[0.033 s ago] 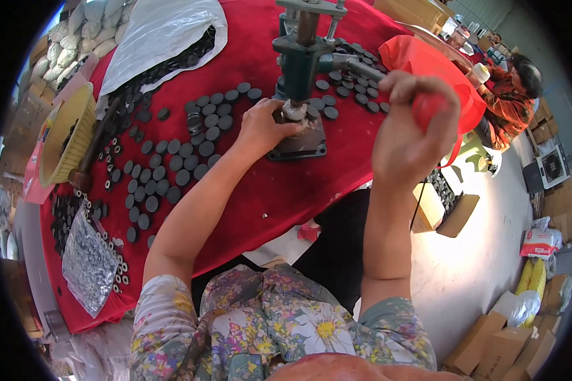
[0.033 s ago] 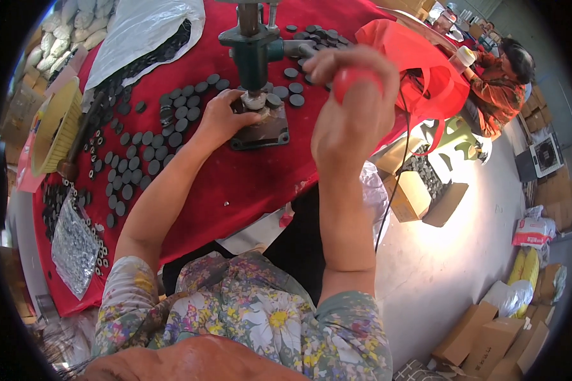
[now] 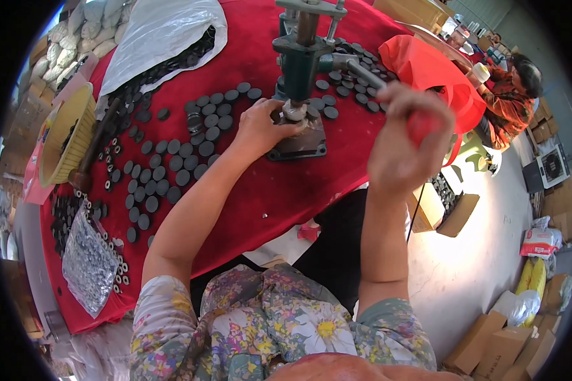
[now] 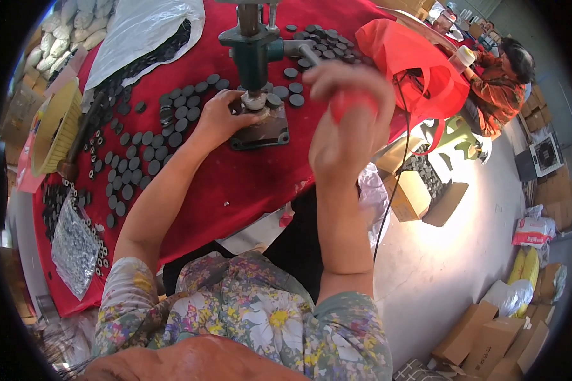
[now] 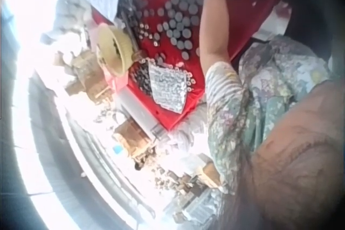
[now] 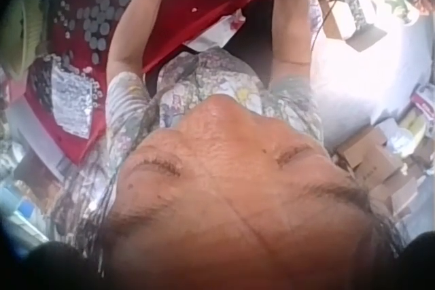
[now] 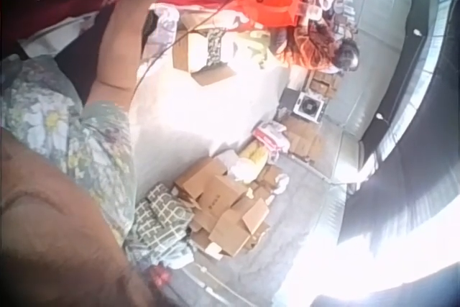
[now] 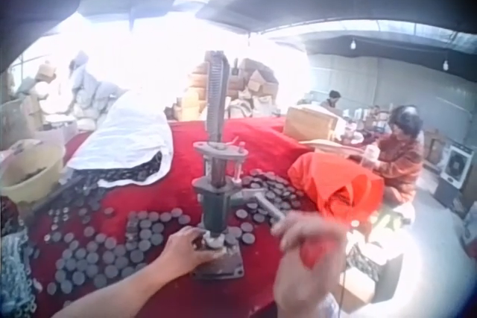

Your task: The person assembles small circular plastic components and metal washers into finished assemblies using a manual press machine.

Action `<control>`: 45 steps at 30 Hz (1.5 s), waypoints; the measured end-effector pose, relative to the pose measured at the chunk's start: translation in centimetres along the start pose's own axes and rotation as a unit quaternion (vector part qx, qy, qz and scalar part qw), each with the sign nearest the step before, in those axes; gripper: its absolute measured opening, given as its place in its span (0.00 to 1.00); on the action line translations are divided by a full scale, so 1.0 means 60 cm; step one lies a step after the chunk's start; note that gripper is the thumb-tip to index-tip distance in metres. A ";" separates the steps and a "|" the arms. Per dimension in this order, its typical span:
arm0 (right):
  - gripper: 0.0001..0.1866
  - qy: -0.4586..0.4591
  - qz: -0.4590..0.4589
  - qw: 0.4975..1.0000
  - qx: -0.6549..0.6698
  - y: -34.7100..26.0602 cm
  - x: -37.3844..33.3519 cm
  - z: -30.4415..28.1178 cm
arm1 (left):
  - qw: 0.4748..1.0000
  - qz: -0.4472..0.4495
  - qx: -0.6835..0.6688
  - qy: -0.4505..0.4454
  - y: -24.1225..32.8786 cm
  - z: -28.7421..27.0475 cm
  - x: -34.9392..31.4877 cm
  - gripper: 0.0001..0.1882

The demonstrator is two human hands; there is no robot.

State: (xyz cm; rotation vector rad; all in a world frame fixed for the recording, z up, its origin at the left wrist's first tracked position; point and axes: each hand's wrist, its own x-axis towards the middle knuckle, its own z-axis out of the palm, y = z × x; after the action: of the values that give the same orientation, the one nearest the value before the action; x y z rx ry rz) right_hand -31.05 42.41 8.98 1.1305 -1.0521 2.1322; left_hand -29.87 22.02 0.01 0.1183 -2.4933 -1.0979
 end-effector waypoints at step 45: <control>0.23 0.003 -0.070 0.997 -0.045 0.017 -0.008 -0.007 | 0.997 0.054 0.056 -0.022 0.002 -0.002 0.003 0.24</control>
State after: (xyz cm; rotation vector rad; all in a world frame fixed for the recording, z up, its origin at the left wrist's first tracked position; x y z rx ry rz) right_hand -31.70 42.16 8.00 1.1221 -1.0244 1.9594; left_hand -29.96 21.97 0.19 -0.0098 -2.5677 -0.9283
